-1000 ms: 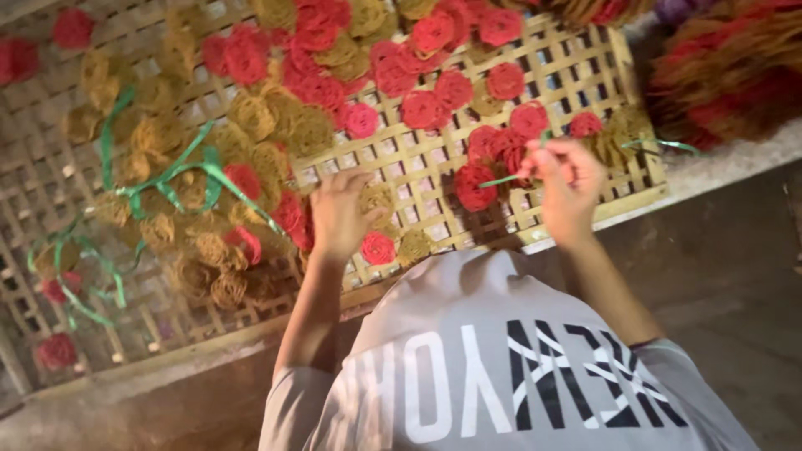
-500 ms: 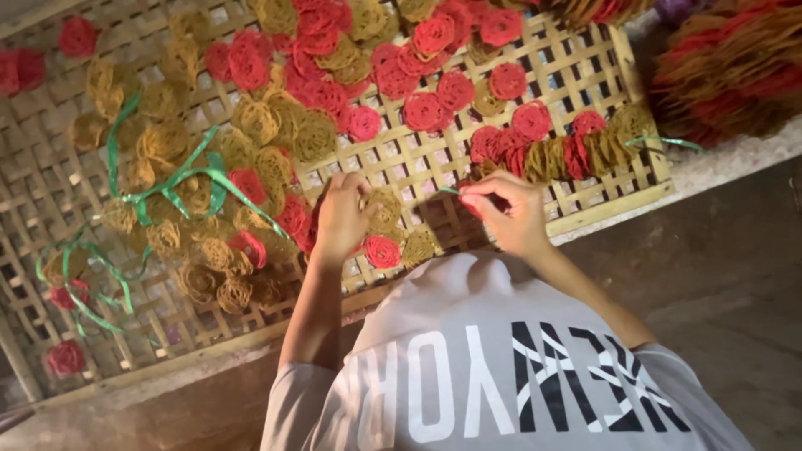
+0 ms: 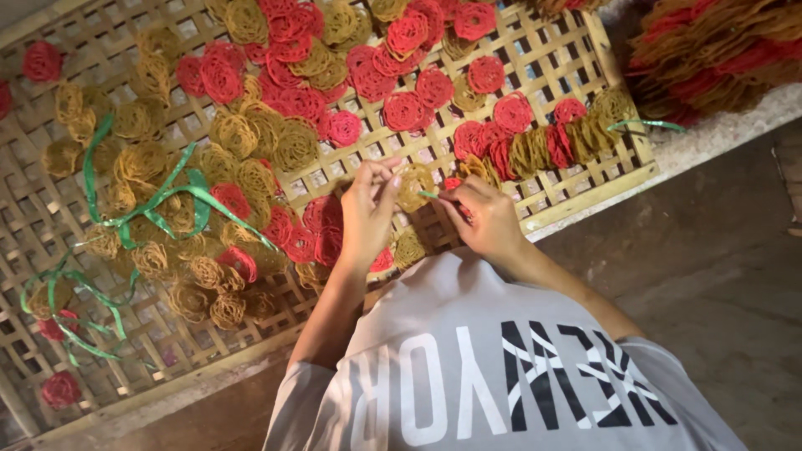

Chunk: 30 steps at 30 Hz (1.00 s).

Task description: The person threads red and brown coiled paper flowers onto a green ribbon using both hands. They pick up individual flowers from a bamboo tray and slide them onto the ribbon, alternating colors to form a decorative garland.

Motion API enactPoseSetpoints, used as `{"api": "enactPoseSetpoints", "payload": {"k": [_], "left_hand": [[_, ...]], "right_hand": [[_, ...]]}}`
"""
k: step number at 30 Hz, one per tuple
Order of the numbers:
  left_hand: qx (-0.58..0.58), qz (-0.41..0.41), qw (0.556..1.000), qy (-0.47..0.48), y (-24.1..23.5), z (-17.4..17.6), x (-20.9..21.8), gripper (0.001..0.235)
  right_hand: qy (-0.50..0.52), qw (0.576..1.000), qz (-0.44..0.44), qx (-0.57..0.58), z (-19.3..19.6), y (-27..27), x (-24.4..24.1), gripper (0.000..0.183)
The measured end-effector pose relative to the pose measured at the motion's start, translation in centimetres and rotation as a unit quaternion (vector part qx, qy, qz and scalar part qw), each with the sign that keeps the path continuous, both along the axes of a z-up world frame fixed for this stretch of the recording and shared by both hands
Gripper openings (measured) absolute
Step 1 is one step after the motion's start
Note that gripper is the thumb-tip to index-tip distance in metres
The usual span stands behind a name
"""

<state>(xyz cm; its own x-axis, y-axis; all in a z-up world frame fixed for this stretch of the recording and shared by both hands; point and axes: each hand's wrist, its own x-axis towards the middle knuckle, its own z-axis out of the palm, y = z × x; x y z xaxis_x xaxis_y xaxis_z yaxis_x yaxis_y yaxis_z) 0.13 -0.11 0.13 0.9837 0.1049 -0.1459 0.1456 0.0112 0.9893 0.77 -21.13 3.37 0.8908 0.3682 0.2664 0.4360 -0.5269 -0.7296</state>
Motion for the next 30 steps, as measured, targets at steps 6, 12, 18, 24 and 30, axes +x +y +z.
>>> {"api": "enactPoseSetpoints", "payload": {"k": [6, 12, 18, 24, 30], "left_hand": [[0.010, -0.002, 1.000, 0.027, -0.8, 1.1, -0.1, 0.014], [0.020, 0.002, 1.000, 0.008, -1.3, 2.3, -0.2, 0.014], [0.038, 0.009, 0.999, -0.012, -1.4, 2.1, -0.2, 0.014], [-0.037, -0.005, 0.999, -0.009, -1.9, 0.8, -0.3, 0.011], [-0.076, -0.108, 0.989, -0.067, -1.9, -0.9, -0.9, 0.005]], "right_hand": [[-0.006, 1.000, -0.005, 0.000, 0.4, 0.2, -0.1, 0.010], [-0.017, 1.000, -0.009, -0.014, 0.6, 0.1, 0.1, 0.009], [-0.016, 1.000, -0.009, -0.013, 0.6, 0.2, 0.3, 0.009], [-0.021, 1.000, -0.003, -0.018, 0.5, 0.2, 0.2, 0.011], [0.002, 1.000, -0.006, -0.009, 0.0, 0.1, 0.7, 0.012]]}}
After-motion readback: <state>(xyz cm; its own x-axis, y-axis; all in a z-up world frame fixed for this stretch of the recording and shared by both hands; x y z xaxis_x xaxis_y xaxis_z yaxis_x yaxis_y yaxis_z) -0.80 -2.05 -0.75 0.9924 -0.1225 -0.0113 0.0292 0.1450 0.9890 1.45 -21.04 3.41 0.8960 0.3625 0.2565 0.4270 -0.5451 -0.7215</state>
